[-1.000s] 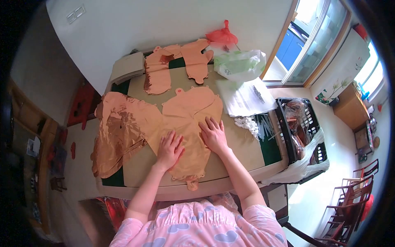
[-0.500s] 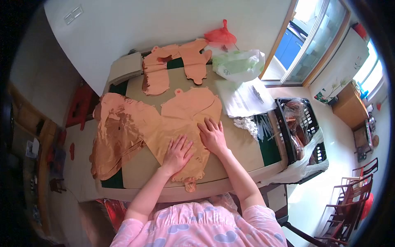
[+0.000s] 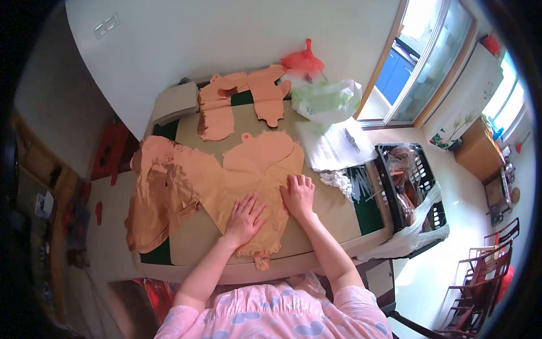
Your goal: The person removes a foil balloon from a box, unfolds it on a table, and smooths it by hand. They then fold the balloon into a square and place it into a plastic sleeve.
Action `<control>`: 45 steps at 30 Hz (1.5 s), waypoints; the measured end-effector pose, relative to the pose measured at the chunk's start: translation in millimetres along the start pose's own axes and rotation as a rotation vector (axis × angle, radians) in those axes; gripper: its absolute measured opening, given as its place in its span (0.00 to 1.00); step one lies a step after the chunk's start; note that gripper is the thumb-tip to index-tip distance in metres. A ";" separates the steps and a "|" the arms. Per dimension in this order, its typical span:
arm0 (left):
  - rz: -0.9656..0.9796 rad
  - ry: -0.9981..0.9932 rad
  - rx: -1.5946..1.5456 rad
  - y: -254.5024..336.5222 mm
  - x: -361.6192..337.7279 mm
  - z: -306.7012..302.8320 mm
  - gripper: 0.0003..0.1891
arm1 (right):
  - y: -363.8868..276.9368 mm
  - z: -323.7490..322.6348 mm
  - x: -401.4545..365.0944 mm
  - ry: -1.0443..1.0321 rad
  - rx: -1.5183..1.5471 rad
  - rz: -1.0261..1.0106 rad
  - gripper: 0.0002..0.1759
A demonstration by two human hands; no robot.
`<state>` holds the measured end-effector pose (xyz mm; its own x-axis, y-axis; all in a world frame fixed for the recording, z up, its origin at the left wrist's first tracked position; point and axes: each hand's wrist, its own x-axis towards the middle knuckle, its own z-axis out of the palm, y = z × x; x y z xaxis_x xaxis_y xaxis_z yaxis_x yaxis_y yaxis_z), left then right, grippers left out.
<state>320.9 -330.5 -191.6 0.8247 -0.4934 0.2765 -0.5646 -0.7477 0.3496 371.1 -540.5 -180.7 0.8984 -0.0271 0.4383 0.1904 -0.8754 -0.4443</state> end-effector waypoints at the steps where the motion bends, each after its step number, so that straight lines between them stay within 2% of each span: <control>1: 0.008 0.008 -0.004 0.0 0.0 0.3 0.26 | -4.2 -5.1 0.8 -0.019 -0.045 0.060 0.14; 2: 0.010 0.014 -0.004 0.2 0.3 0.2 0.26 | -6.2 -8.4 1.1 -0.040 -0.089 0.123 0.13; 5: 0.014 0.016 -0.002 0.1 0.7 0.2 0.26 | 0.8 -3.5 5.1 -0.104 -0.076 0.142 0.12; 8: 0.014 0.010 0.003 -0.8 0.7 0.7 0.26 | 5.7 3.7 7.4 -0.125 0.276 0.201 0.12; 12: -0.004 0.014 -0.014 1.8 -1.1 -2.1 0.28 | -25.6 -18.5 11.4 -0.213 1.299 0.666 0.08; 16: -0.049 0.088 -0.120 1.0 -1.2 1.6 0.28 | 0.6 7.3 -6.6 0.097 0.250 -0.036 0.13; 17: -0.031 0.122 -0.117 -0.2 -1.0 1.8 0.27 | 4.6 6.8 -10.9 -0.015 0.316 0.040 0.15; 21: 0.015 0.262 -0.110 1.9 -2.3 -13.3 0.24 | -13.8 -14.5 -11.3 0.340 0.337 -0.060 0.16; 22: 0.023 0.298 -0.111 3.0 -1.0 -20.4 0.23 | -13.5 -16.5 -9.4 0.306 0.314 -0.097 0.16; 25: -0.013 0.198 -0.067 -1.1 3.9 -27.6 0.19 | -8.7 -16.8 -9.4 0.154 0.172 -0.220 0.16; 29: 0.040 0.159 -0.042 -7.9 -2.6 -6.4 0.18 | 4.3 5.6 -17.6 -0.022 0.011 -0.230 0.15; 35: 0.062 0.105 -0.054 -3.6 -4.8 -2.5 0.19 | -2.3 0.7 -16.9 -0.102 0.014 -0.184 0.16; 45: 0.074 0.070 -0.064 -5.6 -5.0 -4.1 0.21 | -0.2 3.4 -16.7 -0.099 0.012 -0.193 0.17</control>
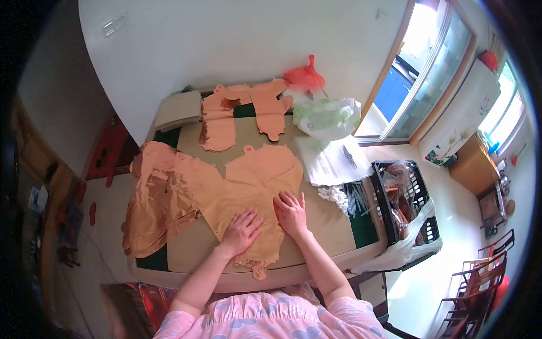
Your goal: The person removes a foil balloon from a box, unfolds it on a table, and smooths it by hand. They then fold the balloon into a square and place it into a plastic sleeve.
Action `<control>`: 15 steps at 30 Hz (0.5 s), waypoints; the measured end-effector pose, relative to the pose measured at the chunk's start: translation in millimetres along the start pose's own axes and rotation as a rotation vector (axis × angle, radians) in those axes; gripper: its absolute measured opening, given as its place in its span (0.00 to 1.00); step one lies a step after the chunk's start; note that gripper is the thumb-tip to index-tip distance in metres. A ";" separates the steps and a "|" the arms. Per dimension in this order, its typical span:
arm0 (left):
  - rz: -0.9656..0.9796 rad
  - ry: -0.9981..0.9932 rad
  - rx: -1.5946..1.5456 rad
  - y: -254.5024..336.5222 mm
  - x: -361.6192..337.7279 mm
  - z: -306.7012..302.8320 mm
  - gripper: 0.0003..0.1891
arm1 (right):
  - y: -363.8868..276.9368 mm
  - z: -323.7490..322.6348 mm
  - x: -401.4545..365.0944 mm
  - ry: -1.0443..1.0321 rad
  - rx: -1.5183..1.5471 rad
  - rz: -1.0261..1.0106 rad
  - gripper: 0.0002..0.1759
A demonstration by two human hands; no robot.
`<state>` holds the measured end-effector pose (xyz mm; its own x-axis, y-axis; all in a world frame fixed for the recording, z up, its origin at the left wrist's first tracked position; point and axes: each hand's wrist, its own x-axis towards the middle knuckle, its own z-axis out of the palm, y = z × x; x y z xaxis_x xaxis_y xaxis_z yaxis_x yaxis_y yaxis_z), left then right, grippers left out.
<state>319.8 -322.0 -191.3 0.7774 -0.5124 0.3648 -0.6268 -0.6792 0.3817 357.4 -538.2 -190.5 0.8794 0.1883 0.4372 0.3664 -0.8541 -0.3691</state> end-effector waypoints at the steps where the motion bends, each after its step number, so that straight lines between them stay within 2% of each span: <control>1: 0.004 -0.002 0.001 -0.4 -0.3 0.5 0.21 | -1.0 -1.0 0.3 0.004 -0.004 -0.003 0.17; 11: 0.006 0.015 0.009 -1.2 -1.1 3.5 0.21 | 5.0 6.5 1.7 0.262 0.062 0.131 0.16; 14: -0.004 0.005 0.011 -1.0 -3.3 3.8 0.21 | -7.6 -11.6 6.6 0.141 -0.143 0.307 0.12; 15: -0.012 -0.012 0.014 -0.8 -2.9 2.9 0.21 | -5.2 -10.5 7.0 0.120 -0.111 0.310 0.12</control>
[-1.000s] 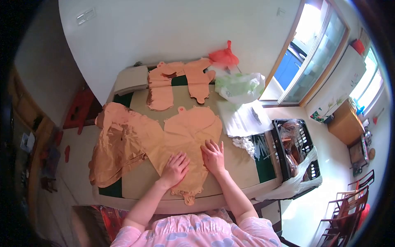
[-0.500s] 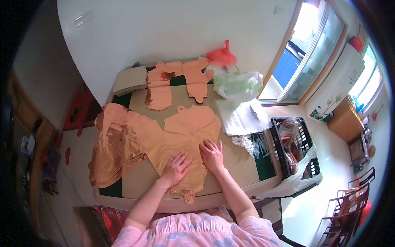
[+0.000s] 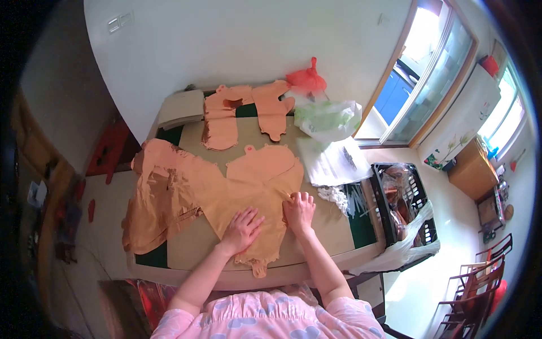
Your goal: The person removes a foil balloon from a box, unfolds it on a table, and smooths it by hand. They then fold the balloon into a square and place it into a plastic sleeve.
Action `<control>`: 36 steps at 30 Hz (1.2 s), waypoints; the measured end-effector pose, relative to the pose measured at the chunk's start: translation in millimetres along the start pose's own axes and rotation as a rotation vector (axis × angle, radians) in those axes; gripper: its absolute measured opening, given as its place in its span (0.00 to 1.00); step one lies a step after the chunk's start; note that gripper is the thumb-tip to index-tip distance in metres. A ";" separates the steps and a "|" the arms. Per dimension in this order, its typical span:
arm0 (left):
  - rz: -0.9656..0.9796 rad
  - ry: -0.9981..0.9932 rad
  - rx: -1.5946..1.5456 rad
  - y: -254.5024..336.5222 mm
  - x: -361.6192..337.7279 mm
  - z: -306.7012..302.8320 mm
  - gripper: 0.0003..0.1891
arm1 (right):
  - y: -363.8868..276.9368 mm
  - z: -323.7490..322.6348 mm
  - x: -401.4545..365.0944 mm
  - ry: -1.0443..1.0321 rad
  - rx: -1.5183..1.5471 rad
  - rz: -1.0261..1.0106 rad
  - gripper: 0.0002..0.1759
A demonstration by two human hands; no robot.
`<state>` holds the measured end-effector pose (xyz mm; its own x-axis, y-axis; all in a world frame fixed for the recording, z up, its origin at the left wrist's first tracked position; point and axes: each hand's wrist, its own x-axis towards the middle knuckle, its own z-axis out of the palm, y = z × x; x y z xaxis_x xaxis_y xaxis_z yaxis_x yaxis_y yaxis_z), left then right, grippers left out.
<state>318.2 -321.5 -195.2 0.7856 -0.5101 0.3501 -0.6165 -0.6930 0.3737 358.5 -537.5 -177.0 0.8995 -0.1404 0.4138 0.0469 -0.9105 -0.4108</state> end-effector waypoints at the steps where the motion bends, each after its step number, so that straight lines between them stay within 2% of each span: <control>1: -0.004 -0.017 0.005 0.3 0.6 -0.4 0.22 | 4.6 3.6 2.7 -0.023 0.029 0.005 0.12; 2: -0.001 -0.018 0.000 0.7 0.2 -0.1 0.22 | 11.0 8.1 3.7 -0.044 0.057 0.010 0.12; 3: 0.004 -0.016 -0.002 0.3 0.5 -0.2 0.22 | 13.6 10.2 6.0 -0.019 0.019 -0.085 0.12; 6: -0.005 -0.021 -0.015 0.6 1.6 -0.9 0.22 | 8.5 8.8 11.7 -0.387 0.875 0.405 0.11; 7: -0.011 -0.025 -0.020 0.8 1.6 -1.3 0.22 | -7.4 -8.7 16.2 -0.435 1.418 0.721 0.11; 10: 0.000 -0.027 -0.011 0.9 1.9 -3.0 0.22 | 1.5 7.5 15.4 -0.180 0.954 0.337 0.14; 11: 0.002 -0.028 -0.009 1.1 1.2 -2.8 0.22 | 10.2 15.5 12.0 -0.034 0.528 0.056 0.22; 14: 0.005 -0.020 -0.002 -0.2 2.3 -1.9 0.22 | 14.3 20.3 -4.9 -0.078 0.059 -0.200 0.29; 15: 0.003 -0.020 -0.002 -0.4 1.7 -0.9 0.22 | 15.5 19.7 -8.5 -0.250 -0.097 -0.219 0.34; 18: -0.004 0.017 -0.020 0.1 0.9 0.9 0.21 | 10.0 28.7 -15.0 -0.205 -0.039 -0.331 0.35; 19: -0.004 0.032 -0.028 0.4 0.7 1.0 0.21 | -1.1 15.6 -15.5 -0.381 -0.278 -0.345 0.31; 22: -0.008 0.005 -0.022 1.1 3.1 -2.4 0.20 | -23.6 9.1 -17.3 -0.236 0.100 -0.384 0.27; 23: -0.009 0.008 -0.016 1.2 2.6 -2.1 0.19 | -24.7 8.2 -17.8 -0.243 0.080 -0.406 0.25; 36: -0.002 0.018 0.012 1.2 1.9 -1.6 0.19 | -21.8 11.1 -18.7 -0.279 0.082 -0.397 0.26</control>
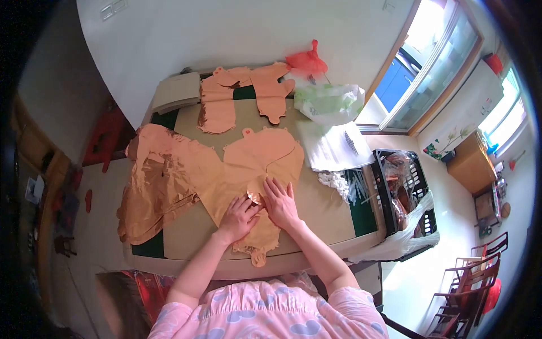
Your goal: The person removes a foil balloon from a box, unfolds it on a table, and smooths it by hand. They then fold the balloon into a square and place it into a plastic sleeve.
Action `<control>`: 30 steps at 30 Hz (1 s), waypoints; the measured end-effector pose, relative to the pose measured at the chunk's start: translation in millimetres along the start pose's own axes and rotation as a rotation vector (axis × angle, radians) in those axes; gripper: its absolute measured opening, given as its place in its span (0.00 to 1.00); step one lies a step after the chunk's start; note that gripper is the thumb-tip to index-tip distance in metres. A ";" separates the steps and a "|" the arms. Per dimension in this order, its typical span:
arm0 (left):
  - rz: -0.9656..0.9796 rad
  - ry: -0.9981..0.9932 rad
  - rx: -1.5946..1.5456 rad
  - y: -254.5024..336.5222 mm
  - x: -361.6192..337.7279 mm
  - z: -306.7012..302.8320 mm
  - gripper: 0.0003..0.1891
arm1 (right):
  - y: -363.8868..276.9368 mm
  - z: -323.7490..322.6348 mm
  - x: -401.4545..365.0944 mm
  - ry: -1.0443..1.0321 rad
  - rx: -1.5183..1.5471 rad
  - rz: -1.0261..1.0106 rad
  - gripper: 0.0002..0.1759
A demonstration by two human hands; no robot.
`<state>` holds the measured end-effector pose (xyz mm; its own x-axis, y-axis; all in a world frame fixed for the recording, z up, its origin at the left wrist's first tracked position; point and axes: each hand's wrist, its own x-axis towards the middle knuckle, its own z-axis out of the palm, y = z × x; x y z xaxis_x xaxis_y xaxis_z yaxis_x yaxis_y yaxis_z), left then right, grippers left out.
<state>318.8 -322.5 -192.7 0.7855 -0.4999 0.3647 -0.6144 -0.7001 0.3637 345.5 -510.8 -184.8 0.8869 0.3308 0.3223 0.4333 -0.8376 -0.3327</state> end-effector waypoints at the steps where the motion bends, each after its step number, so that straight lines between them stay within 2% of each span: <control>1: -0.002 -0.009 0.001 0.1 0.0 -0.6 0.19 | -0.3 -0.5 0.1 -0.004 -0.001 0.001 0.26; 7: 0.033 0.072 -0.002 2.0 2.2 -5.3 0.17 | 1.0 2.8 -0.2 -0.037 -0.016 0.007 0.25; 10: 0.026 0.216 -0.201 -0.7 4.9 -8.6 0.14 | -1.7 1.5 -1.2 -0.050 -0.041 0.012 0.25; 13: -0.096 0.296 -0.242 8.8 15.3 -27.2 0.12 | -1.2 1.3 -0.9 -0.045 -0.061 0.009 0.25; 16: -0.066 0.273 -0.179 8.0 40.9 -28.7 0.13 | -2.7 -0.7 -1.0 -0.057 -0.067 0.003 0.26; 20: -0.072 0.167 -0.019 -19.6 64.0 4.7 0.17 | -4.2 -1.7 1.4 -0.043 -0.030 0.020 0.26; 30: -0.144 0.090 0.051 -31.6 59.5 26.4 0.24 | -4.6 -2.9 1.7 -0.033 -0.010 0.020 0.25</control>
<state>386.9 -343.6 -205.1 0.8538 -0.3465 0.3886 -0.4899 -0.7872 0.3746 344.5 -507.6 -180.1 0.9005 0.3276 0.2861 0.4136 -0.8484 -0.3303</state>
